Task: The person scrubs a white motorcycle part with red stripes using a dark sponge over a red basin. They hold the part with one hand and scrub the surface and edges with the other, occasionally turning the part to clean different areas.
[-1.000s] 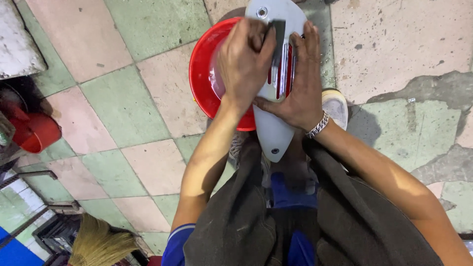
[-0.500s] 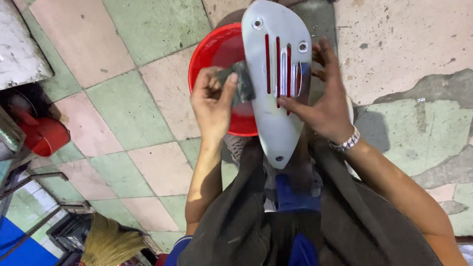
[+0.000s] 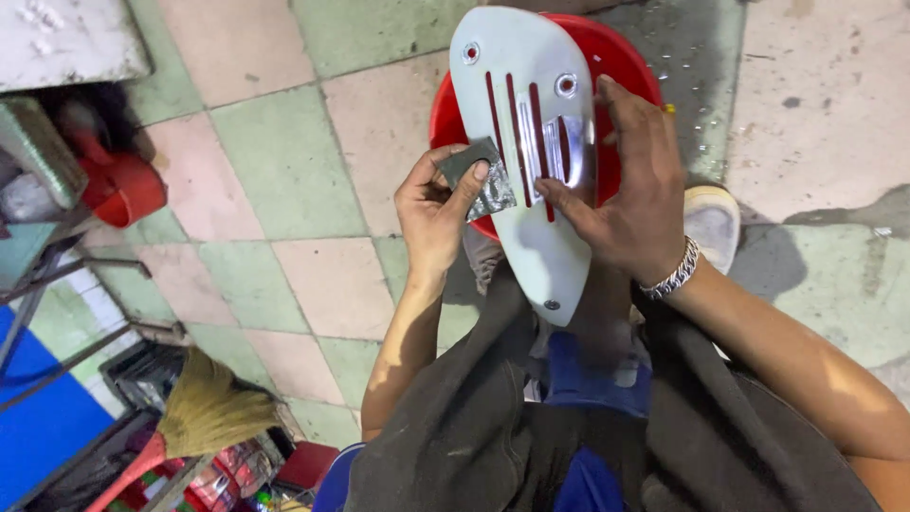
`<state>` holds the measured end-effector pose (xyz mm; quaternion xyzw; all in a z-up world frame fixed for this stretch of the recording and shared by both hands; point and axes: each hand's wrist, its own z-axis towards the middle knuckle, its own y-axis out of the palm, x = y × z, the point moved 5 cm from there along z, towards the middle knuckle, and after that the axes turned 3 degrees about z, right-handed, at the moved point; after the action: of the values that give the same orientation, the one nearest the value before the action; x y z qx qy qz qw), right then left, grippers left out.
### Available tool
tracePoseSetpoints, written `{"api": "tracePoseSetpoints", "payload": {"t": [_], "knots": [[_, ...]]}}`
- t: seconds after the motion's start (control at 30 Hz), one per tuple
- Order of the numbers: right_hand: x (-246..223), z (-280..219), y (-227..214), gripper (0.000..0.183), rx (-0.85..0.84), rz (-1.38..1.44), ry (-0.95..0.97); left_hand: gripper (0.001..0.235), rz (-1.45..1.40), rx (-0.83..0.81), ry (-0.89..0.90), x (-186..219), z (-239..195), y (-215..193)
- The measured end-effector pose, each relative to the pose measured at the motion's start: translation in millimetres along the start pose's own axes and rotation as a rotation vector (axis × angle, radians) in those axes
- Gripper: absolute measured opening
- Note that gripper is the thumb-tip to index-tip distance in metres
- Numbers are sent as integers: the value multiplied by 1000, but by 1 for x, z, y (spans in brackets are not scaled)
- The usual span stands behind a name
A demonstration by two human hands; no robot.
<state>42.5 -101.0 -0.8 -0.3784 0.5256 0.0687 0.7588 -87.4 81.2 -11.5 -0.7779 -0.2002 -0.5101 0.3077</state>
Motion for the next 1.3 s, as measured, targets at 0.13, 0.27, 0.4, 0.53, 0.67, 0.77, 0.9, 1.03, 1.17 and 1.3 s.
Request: {"api": "tracePoseSetpoints", "payload": {"t": [0.13,0.27,0.4,0.53,0.67,0.77,0.9,1.03,1.17,1.3], "knots": [[-1,-4,14,90,-52,-19,-1,24,55,-24,-17,9,-2,-6],[10,-15,23,103,-50,-180,-62,24,69,-96,2,23,-7,2],[10,-17,25,97,9,-234,-111,15,212,-70,109,45,-8,18],[14,-20,30,113,-23,-289,-119,15,427,-6,186,57,-10,20],[16,-25,32,119,-40,-331,-124,11,546,-62,219,59,-7,20],[11,-23,34,118,-35,-382,-106,7,590,-178,195,66,-1,22],[5,-29,30,115,24,-314,-139,10,707,-221,82,61,5,26],[6,-34,34,118,-39,-247,-38,14,730,-25,185,54,-8,28],[-2,-45,46,117,37,-196,26,24,594,185,136,46,-29,32],[0,-45,51,111,74,-198,27,20,562,259,121,44,-35,36]]}}
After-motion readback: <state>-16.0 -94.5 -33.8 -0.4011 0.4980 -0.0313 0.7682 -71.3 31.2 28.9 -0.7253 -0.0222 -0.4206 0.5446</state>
